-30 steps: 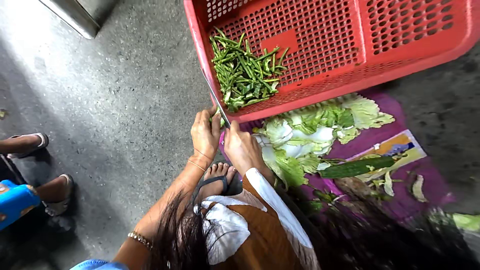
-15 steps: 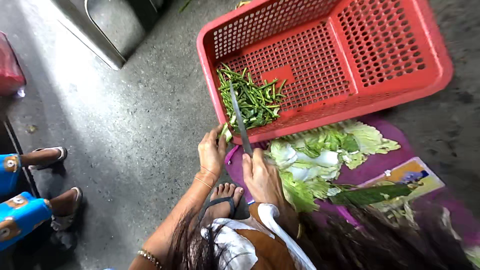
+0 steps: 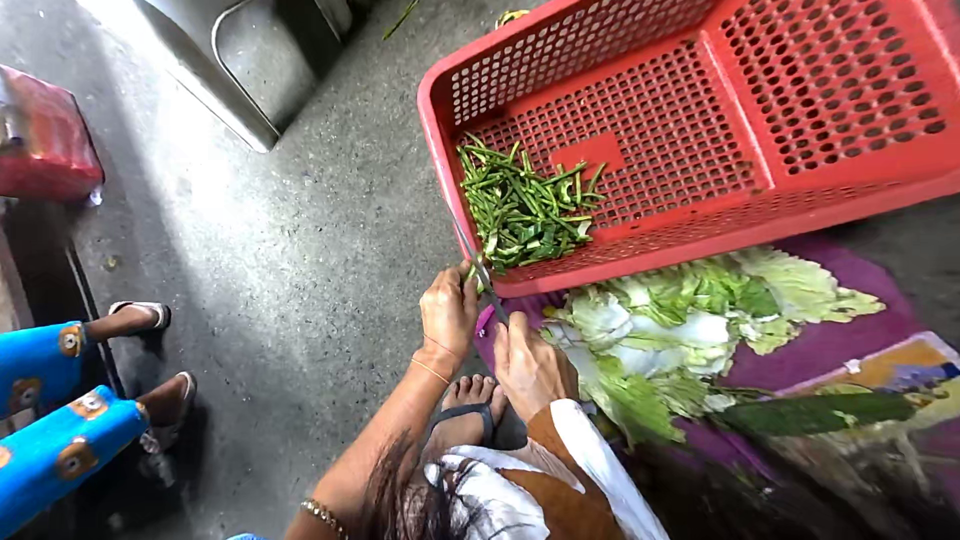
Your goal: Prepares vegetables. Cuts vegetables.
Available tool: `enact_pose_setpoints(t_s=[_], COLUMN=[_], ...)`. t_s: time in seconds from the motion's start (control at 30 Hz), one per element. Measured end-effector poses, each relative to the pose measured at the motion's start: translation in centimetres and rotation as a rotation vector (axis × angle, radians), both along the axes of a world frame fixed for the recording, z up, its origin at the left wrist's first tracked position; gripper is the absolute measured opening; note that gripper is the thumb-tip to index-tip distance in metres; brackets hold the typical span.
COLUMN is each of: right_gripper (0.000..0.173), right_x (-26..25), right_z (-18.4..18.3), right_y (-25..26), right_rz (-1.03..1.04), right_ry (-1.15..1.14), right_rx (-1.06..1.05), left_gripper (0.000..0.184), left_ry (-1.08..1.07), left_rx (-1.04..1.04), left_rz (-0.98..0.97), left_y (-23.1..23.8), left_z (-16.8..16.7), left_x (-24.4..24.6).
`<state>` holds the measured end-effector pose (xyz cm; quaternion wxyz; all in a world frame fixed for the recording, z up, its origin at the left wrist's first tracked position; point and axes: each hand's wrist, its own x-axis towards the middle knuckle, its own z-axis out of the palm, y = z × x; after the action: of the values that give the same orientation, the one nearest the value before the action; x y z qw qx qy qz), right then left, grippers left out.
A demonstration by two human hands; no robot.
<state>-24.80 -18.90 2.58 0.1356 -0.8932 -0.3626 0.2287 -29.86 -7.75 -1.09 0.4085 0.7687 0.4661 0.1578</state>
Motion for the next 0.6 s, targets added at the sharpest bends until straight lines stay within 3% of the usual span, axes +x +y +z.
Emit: enact_pose_setpoints(t_s=[0.6], right_gripper=[0.038], right_x=[1.5], right_z=[1.1], right_y=[3.0], right_rz=[0.056], right_ry=[0.163], right_rx=[-0.347], left_gripper=[0.021], left_ry=[0.051], left_rx=[0.099], left_rz=[0.010], left_y=[-0.4], left_z=[0.0], left_x=[0.2])
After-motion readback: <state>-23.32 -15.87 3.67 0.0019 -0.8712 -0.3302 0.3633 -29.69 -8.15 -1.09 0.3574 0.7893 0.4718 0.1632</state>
